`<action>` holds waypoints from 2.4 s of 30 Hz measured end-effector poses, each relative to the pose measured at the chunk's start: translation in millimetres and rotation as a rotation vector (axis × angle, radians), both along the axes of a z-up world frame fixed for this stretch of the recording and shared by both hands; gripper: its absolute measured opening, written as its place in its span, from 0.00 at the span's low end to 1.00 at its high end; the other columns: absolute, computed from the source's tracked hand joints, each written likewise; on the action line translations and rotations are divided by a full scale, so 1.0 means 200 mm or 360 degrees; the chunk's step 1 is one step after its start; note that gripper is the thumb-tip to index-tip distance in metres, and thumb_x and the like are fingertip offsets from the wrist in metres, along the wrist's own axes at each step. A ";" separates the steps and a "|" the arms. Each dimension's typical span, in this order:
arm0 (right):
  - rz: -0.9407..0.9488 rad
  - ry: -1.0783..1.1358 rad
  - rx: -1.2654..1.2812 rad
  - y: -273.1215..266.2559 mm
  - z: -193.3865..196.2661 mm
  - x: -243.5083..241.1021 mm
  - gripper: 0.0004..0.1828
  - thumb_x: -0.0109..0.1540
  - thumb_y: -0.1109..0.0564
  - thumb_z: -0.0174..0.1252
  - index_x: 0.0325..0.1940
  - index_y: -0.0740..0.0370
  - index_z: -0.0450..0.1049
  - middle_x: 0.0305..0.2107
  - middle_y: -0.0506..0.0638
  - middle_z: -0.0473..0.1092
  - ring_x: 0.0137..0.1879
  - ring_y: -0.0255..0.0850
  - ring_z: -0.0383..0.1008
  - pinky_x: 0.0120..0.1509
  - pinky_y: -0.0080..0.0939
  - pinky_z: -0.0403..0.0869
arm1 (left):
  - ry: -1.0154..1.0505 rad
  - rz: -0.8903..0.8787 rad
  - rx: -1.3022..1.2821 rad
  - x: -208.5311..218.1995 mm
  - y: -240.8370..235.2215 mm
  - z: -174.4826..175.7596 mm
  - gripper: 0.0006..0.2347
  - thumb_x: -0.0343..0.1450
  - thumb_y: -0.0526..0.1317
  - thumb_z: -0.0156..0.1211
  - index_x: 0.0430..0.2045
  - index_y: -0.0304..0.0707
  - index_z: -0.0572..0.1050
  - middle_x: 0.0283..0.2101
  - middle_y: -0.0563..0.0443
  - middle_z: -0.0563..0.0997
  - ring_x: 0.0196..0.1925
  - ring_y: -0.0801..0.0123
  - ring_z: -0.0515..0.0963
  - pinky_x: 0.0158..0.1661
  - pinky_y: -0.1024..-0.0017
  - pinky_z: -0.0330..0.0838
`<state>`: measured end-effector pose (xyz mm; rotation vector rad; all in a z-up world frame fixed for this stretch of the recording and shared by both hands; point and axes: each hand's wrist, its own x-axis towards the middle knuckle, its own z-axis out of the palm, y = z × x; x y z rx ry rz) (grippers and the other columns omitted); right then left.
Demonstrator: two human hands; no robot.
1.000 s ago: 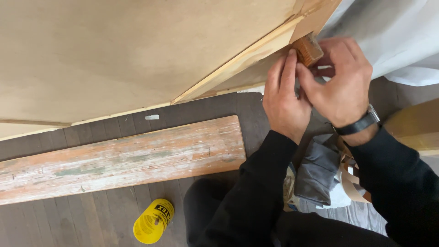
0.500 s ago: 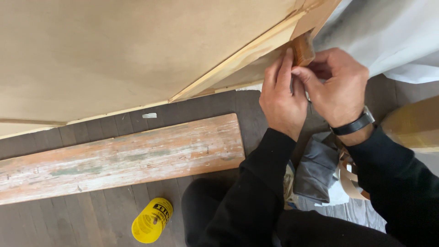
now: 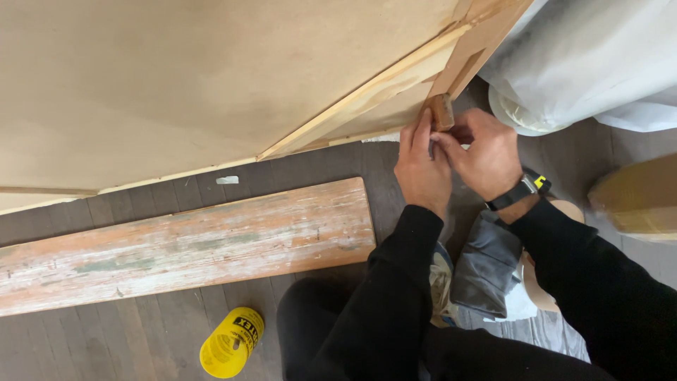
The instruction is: Taping and securing the back of a large wooden picture frame.
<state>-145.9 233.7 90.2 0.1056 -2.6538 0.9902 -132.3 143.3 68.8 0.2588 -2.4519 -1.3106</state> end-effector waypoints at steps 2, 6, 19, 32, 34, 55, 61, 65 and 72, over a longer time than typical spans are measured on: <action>0.0035 -0.0004 -0.0011 0.00 -0.04 0.00 0.12 0.55 0.54 0.72 0.34 0.60 0.75 0.23 0.49 0.73 0.30 0.43 0.76 0.31 0.36 0.74 | -0.0061 -0.0023 -0.0006 0.00 -0.01 -0.05 0.18 0.68 0.38 0.52 0.54 0.56 0.66 0.51 0.67 0.69 0.49 0.66 0.78 0.45 0.62 0.77; 0.0042 -0.0020 0.0027 -0.02 -0.04 0.00 0.14 0.54 0.56 0.72 0.31 0.65 0.74 0.20 0.54 0.72 0.28 0.49 0.75 0.29 0.41 0.74 | -0.0174 -0.0141 -0.0047 0.00 -0.04 -0.08 0.18 0.68 0.35 0.51 0.54 0.52 0.66 0.49 0.62 0.70 0.46 0.58 0.78 0.42 0.57 0.77; 0.0014 0.0007 -0.0159 0.00 0.12 -0.01 0.12 0.56 0.53 0.72 0.32 0.58 0.75 0.23 0.45 0.73 0.32 0.38 0.76 0.36 0.33 0.74 | 0.0094 -0.0058 -0.0117 -0.02 -0.02 0.04 0.16 0.70 0.40 0.52 0.53 0.56 0.67 0.50 0.70 0.70 0.51 0.71 0.77 0.47 0.71 0.76; 0.0268 0.0282 -0.0156 -0.06 0.64 0.03 0.09 0.58 0.72 0.68 0.36 0.83 0.74 0.28 0.62 0.72 0.32 0.45 0.73 0.38 0.38 0.72 | 0.0317 -0.0220 0.0105 -0.01 -0.06 0.60 0.18 0.66 0.27 0.56 0.51 0.34 0.67 0.48 0.47 0.73 0.43 0.60 0.78 0.42 0.69 0.73; 0.0243 0.0289 -0.0145 -0.07 0.64 0.03 0.09 0.58 0.73 0.67 0.37 0.82 0.74 0.29 0.62 0.72 0.32 0.45 0.73 0.37 0.38 0.72 | 0.0294 -0.0238 0.0085 -0.02 -0.07 0.60 0.18 0.66 0.27 0.55 0.51 0.34 0.67 0.48 0.48 0.72 0.43 0.59 0.78 0.42 0.68 0.73; -0.0094 0.0103 0.0354 -0.06 -0.01 0.00 0.18 0.54 0.48 0.72 0.25 0.59 0.70 0.16 0.50 0.69 0.27 0.50 0.74 0.31 0.42 0.73 | -0.0280 -0.0355 -0.0094 -0.03 -0.14 -0.08 0.21 0.66 0.38 0.55 0.54 0.54 0.64 0.54 0.55 0.69 0.47 0.50 0.78 0.43 0.55 0.77; 0.0512 0.0062 -0.0067 -0.08 0.19 0.07 0.07 0.58 0.64 0.61 0.40 0.66 0.76 0.30 0.58 0.73 0.36 0.56 0.75 0.36 0.46 0.75 | -0.0294 -0.0224 0.0358 0.06 -0.30 -0.13 0.14 0.63 0.39 0.65 0.41 0.45 0.75 0.40 0.51 0.79 0.45 0.59 0.79 0.42 0.71 0.76; 0.0283 0.0028 -0.0143 -0.12 0.11 0.07 0.07 0.59 0.63 0.65 0.39 0.68 0.75 0.28 0.58 0.72 0.34 0.56 0.75 0.34 0.45 0.75 | -0.0325 -0.0010 0.0440 0.05 -0.25 -0.10 0.13 0.61 0.40 0.67 0.39 0.48 0.77 0.39 0.53 0.78 0.43 0.63 0.80 0.41 0.74 0.76; -0.0427 -0.0466 -0.0779 -0.09 -0.08 -0.03 0.08 0.58 0.54 0.68 0.32 0.58 0.76 0.22 0.49 0.73 0.29 0.32 0.74 0.32 0.29 0.72 | -0.0025 0.0233 0.0506 -0.09 -0.13 -0.05 0.10 0.62 0.37 0.66 0.34 0.41 0.76 0.39 0.49 0.75 0.42 0.57 0.79 0.35 0.77 0.79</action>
